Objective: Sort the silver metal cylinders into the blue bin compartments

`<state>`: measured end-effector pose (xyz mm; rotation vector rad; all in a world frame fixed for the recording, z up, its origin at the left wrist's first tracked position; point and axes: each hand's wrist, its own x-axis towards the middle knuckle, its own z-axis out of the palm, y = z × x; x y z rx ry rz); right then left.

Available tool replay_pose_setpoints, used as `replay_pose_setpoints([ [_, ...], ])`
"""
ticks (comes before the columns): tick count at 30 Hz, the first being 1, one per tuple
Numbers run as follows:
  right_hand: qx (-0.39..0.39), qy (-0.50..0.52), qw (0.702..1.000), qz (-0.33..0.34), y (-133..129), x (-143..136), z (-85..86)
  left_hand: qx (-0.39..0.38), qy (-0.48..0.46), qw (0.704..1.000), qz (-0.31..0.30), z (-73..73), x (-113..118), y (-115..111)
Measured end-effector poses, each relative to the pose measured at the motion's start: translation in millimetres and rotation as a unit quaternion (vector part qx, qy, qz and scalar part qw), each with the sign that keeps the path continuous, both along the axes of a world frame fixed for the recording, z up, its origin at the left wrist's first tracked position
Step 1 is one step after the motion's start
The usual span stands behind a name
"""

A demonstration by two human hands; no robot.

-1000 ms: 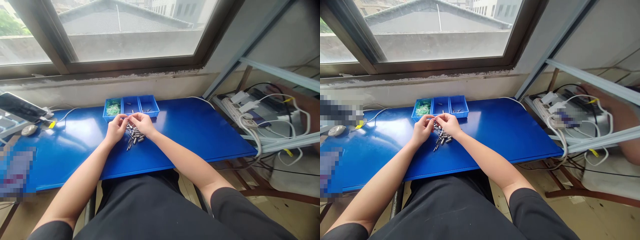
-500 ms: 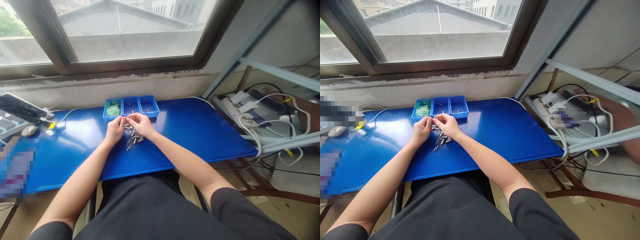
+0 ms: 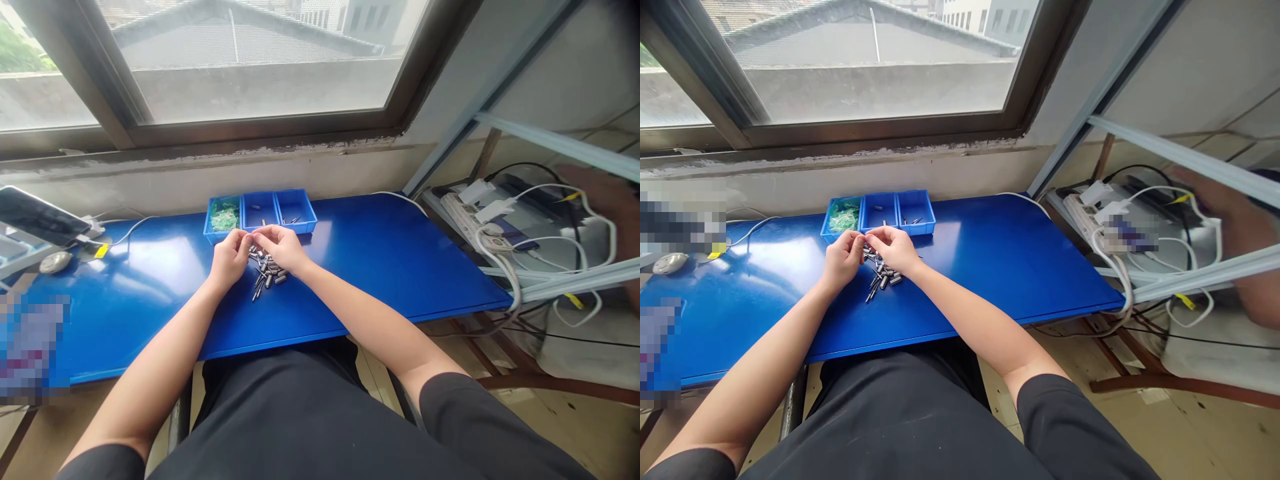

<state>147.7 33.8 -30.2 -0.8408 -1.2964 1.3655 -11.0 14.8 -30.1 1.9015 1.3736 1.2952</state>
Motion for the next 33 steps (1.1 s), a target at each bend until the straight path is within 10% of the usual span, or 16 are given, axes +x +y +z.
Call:
replay_pose_setpoints([
  [33, -0.022, 0.006, 1.000, -0.010, -2, 5, 12.2, 0.009, 0.009, 1.000, -0.006, -1.6, 0, 1],
])
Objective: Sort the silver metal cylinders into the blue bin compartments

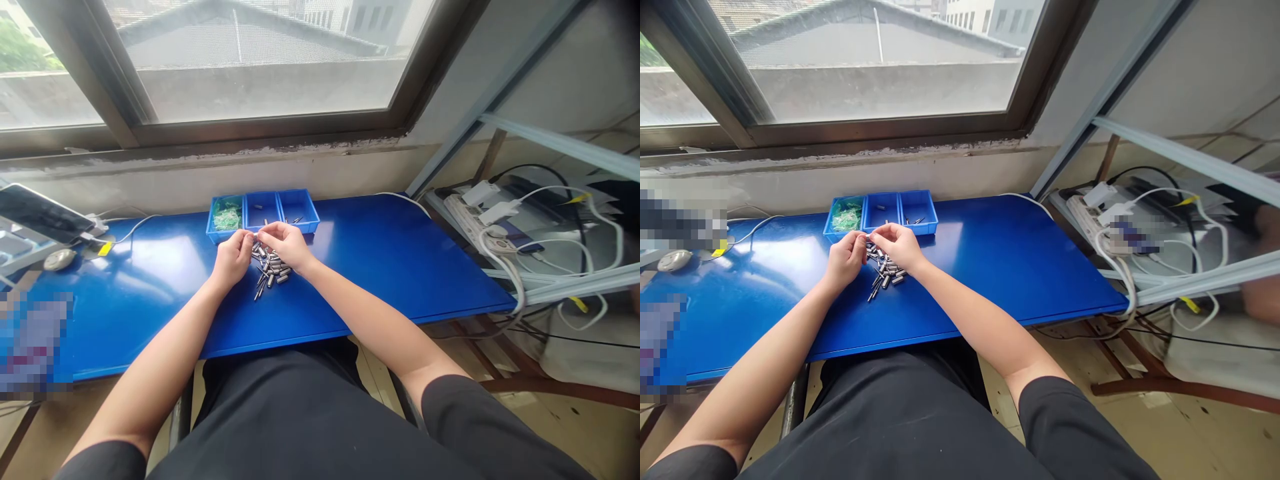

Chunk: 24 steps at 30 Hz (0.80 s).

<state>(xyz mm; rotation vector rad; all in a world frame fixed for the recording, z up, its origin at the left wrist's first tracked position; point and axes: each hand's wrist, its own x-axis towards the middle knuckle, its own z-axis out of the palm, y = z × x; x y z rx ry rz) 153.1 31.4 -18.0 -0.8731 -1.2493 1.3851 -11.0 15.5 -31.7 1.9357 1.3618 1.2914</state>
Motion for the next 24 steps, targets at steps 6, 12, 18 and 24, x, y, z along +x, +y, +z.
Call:
replay_pose_setpoints([
  [6, -0.035, 0.030, 0.999, 0.001, 1.4, -2.3, -3.5, -0.012, -0.020, 1.000, -0.015, 0.3, 0.4, -1.7],
  [12, -0.041, 0.037, 0.998, -0.012, 1.9, -3.3, -3.4, -0.006, -0.018, 1.000, -0.019, 0.7, 1.7, -2.7],
  [18, -0.041, 0.024, 0.999, -0.001, -0.4, -3.3, -2.0, -0.008, 0.006, 1.000, -0.012, 1.8, 0.8, -1.3],
  [24, -0.089, 0.057, 0.994, 0.006, 2.9, -3.2, -4.9, -0.014, -0.001, 1.000, -0.023, 1.0, 0.9, -1.9],
])
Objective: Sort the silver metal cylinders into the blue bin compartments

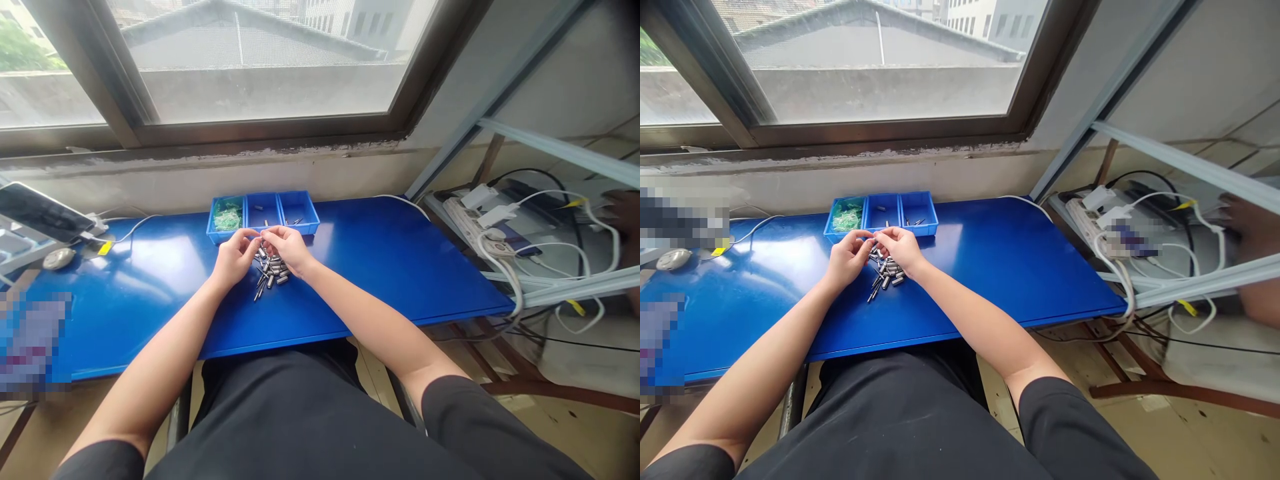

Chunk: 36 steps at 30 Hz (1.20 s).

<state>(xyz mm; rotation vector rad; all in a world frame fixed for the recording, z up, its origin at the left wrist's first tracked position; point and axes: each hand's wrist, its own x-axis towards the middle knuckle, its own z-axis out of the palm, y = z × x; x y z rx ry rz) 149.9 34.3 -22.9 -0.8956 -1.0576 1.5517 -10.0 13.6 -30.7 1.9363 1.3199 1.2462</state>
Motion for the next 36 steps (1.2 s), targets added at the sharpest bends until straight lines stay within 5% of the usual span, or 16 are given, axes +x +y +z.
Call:
replay_pose_setpoints([
  [9, 0.005, -0.011, 1.000, -0.006, 1, 1, -0.7, -0.002, 0.011, 1.000, -0.002, -0.2, 1, 0],
  [20, -0.087, 0.090, 0.992, -0.026, 4, 3, 9.4, -0.010, 0.016, 0.999, 0.043, -1.4, -2, 2],
  [28, 0.055, -0.114, 0.991, -0.042, 11, 8, -3.4, 0.007, 0.038, 0.996, 0.081, 0.2, -1, 3],
  [32, 0.218, -0.284, 0.933, -0.038, 6, 12, -5.2, 0.018, 0.031, 0.989, 0.144, 1.3, -5, 6],
  [36, 0.268, -0.340, 0.901, 0.028, 2, 11, -7.6, 0.021, 0.019, 0.983, 0.184, 0.6, -8, 9],
])
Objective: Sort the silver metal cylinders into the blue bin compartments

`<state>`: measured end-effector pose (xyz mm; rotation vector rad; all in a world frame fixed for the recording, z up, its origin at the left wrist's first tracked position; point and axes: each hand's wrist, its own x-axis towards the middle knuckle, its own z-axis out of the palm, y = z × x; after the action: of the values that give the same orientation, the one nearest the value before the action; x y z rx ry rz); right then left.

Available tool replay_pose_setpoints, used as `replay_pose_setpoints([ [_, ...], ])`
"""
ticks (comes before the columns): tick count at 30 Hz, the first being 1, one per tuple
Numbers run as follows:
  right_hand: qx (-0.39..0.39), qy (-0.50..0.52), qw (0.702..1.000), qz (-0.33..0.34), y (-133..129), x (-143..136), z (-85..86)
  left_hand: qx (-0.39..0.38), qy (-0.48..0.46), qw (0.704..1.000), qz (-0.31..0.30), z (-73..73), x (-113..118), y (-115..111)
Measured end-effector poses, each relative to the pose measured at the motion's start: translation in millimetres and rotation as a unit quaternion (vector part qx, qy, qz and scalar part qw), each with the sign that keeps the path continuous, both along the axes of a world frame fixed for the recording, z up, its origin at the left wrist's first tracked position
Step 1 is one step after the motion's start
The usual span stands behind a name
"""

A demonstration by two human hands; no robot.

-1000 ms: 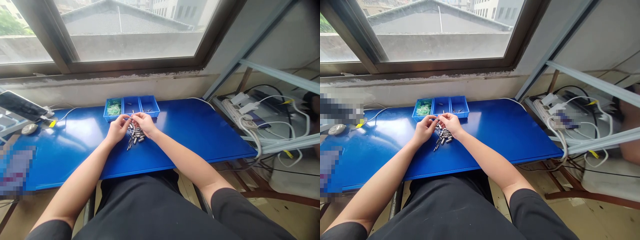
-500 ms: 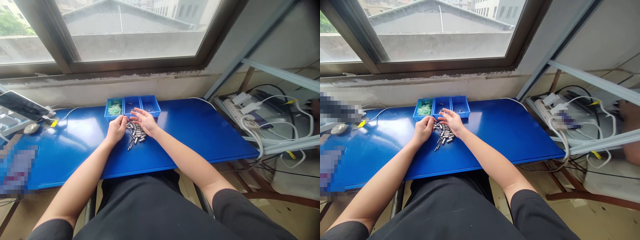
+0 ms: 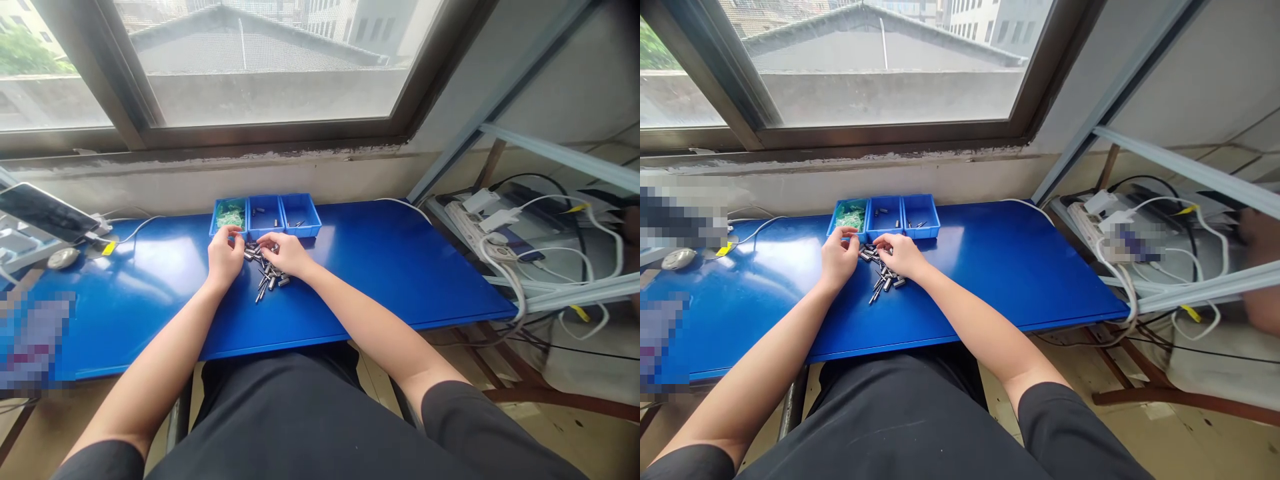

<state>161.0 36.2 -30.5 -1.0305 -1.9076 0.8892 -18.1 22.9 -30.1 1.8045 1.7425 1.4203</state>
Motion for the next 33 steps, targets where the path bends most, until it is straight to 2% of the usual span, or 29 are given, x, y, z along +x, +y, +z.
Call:
replay_pose_setpoints([
  [8, 0.085, -0.104, 0.990, 0.051, -1, -3, -6.0, 0.016, 0.005, 1.000, -0.012, -2.6, 0, 0],
  [18, 0.124, -0.158, 0.979, 0.034, 0, -10, -12.8, 0.019, -0.002, 0.999, -0.026, -4.2, 0, 2],
  [33, 0.107, -0.176, 0.978, 0.029, -4, -12, -7.2, 0.007, -0.008, 0.998, -0.065, -2.3, 6, -2],
])
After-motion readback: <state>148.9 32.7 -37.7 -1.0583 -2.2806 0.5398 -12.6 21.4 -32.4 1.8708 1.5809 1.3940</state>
